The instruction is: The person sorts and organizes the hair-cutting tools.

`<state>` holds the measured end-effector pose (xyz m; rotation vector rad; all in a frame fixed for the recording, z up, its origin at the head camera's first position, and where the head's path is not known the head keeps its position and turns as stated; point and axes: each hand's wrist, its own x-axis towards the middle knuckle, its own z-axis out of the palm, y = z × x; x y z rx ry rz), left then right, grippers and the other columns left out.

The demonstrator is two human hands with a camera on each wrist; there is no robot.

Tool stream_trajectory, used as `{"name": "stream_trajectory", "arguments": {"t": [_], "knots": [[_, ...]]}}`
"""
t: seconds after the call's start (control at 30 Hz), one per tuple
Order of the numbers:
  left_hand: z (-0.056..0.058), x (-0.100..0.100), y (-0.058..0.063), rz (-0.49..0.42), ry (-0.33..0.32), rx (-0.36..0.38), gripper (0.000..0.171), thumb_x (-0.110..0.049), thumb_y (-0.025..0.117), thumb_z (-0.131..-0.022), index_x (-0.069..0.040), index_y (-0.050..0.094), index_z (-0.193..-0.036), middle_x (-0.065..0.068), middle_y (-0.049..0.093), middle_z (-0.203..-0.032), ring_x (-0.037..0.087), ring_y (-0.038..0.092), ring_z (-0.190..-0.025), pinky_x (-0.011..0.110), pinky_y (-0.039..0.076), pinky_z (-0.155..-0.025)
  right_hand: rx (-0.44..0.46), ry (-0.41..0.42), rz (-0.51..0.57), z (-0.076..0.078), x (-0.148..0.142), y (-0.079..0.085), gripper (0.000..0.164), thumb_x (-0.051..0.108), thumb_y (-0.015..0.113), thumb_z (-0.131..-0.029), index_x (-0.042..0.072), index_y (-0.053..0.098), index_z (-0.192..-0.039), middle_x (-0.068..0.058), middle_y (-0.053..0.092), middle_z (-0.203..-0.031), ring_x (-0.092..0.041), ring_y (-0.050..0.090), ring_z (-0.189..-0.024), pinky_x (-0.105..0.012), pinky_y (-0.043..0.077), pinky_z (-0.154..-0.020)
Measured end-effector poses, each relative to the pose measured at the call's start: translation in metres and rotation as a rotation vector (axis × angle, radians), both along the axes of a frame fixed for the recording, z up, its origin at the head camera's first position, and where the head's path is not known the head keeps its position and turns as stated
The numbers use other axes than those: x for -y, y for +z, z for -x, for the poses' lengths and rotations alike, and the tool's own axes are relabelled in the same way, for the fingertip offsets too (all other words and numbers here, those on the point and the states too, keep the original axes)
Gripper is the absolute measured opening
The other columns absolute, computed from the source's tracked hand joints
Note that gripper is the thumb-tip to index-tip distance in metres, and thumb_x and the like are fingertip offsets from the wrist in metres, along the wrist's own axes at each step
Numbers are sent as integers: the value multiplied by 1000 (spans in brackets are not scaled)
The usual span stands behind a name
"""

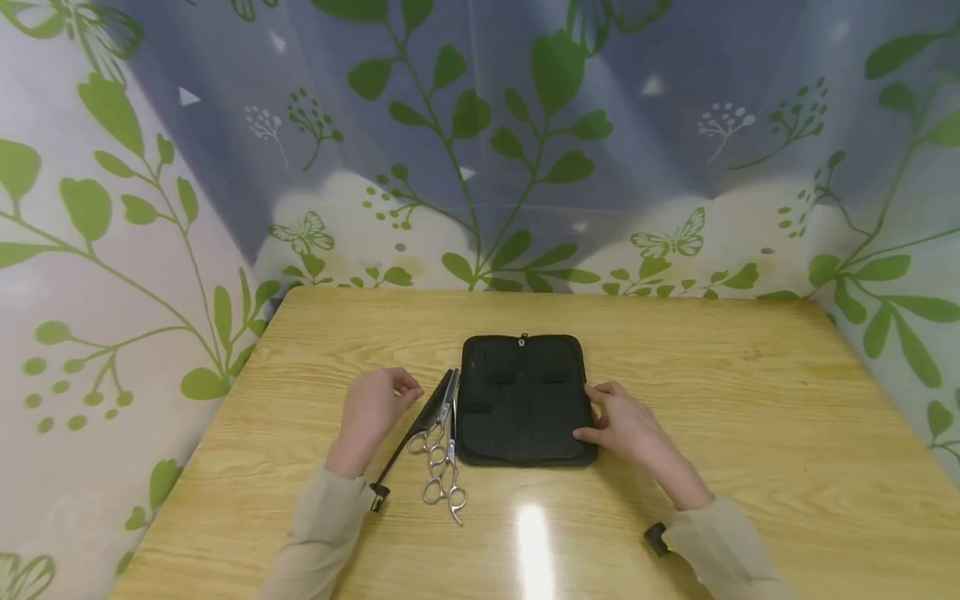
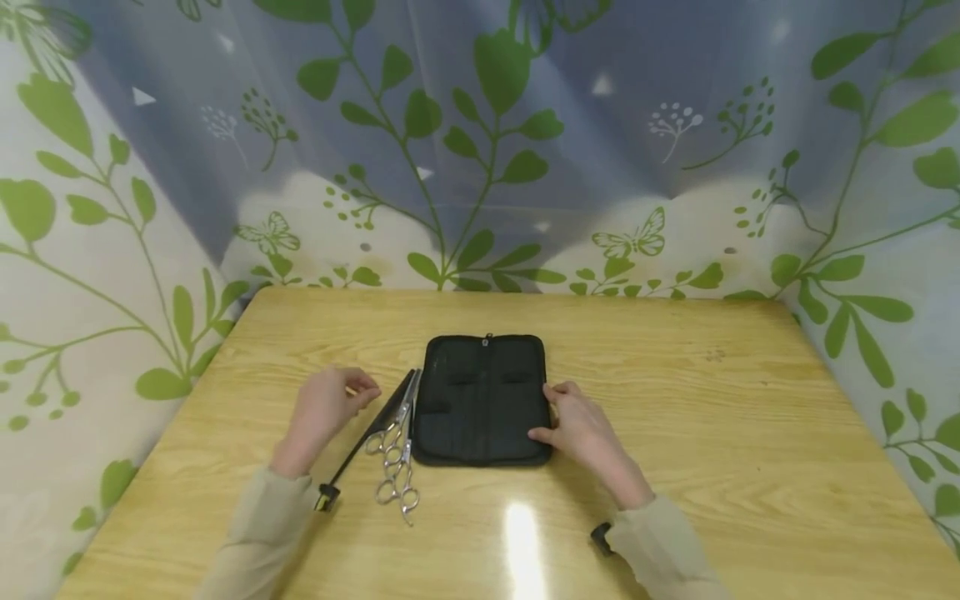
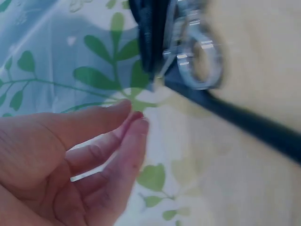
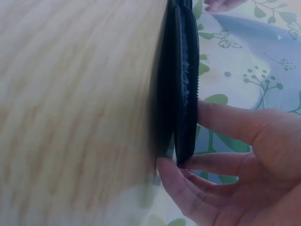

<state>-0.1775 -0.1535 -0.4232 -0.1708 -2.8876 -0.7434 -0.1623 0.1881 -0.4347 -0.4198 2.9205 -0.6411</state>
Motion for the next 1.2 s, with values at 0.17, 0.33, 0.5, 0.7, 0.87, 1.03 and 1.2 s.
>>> {"name": "stream_trajectory", "arguments": {"t": [0.17,0.33,0.5,0.7,0.87,1.03,1.2], "knots": [[-4,0,-12,68,10,129,19,-27,77,-71,-12,67,-75,-2,66,-68,11,54,-60,33,49,-58,-14,4,-9,0,1,-1,75,32,73,-76,-7,43,-133,-22,50,-126,-12,50,-71,-30,43,-56],[-6,-5,-14,94,18,207,26,-28,81,-65,-10,66,-77,-1,66,-70,12,55,-63,34,49,-60,-20,12,-18,-1,2,-2,75,33,73,-76,-7,43,-133,-22,50,-127,-12,50,-71,-29,44,-57],[-7,-7,-14,154,34,221,24,-32,82,-63,-14,71,-73,0,70,-77,17,58,-67,37,50,-59,-16,4,-17,-3,3,-4,75,32,73,-76,-6,44,-133,-21,50,-127,-13,52,-73,-31,46,-59],[-9,-4,-11,184,22,214,25,-38,82,-61,-17,71,-67,0,70,-77,14,55,-62,34,47,-53,-13,2,-8,-4,2,-5,75,31,74,-75,-6,44,-133,-22,50,-127,-15,55,-77,-34,48,-63],[-9,-3,-11,196,1,229,27,-41,82,-59,-18,69,-65,-3,68,-75,12,53,-61,32,46,-51,-13,4,-8,-3,1,-4,75,31,74,-75,-6,43,-133,-21,50,-127,-14,54,-76,-33,47,-61],[-8,-2,-9,172,-8,259,28,-42,81,-60,-18,70,-67,-3,70,-75,13,55,-62,33,47,-53,-17,2,-12,-2,1,-5,75,32,74,-76,-6,44,-133,-21,50,-128,-13,53,-75,-32,46,-60],[-6,3,-8,133,0,290,28,-42,80,-62,-16,71,-67,-1,70,-78,12,53,-60,31,47,-52,-10,0,-13,-1,0,-4,75,32,74,-76,-5,43,-134,-20,49,-129,-13,52,-74,-31,45,-59]]}}
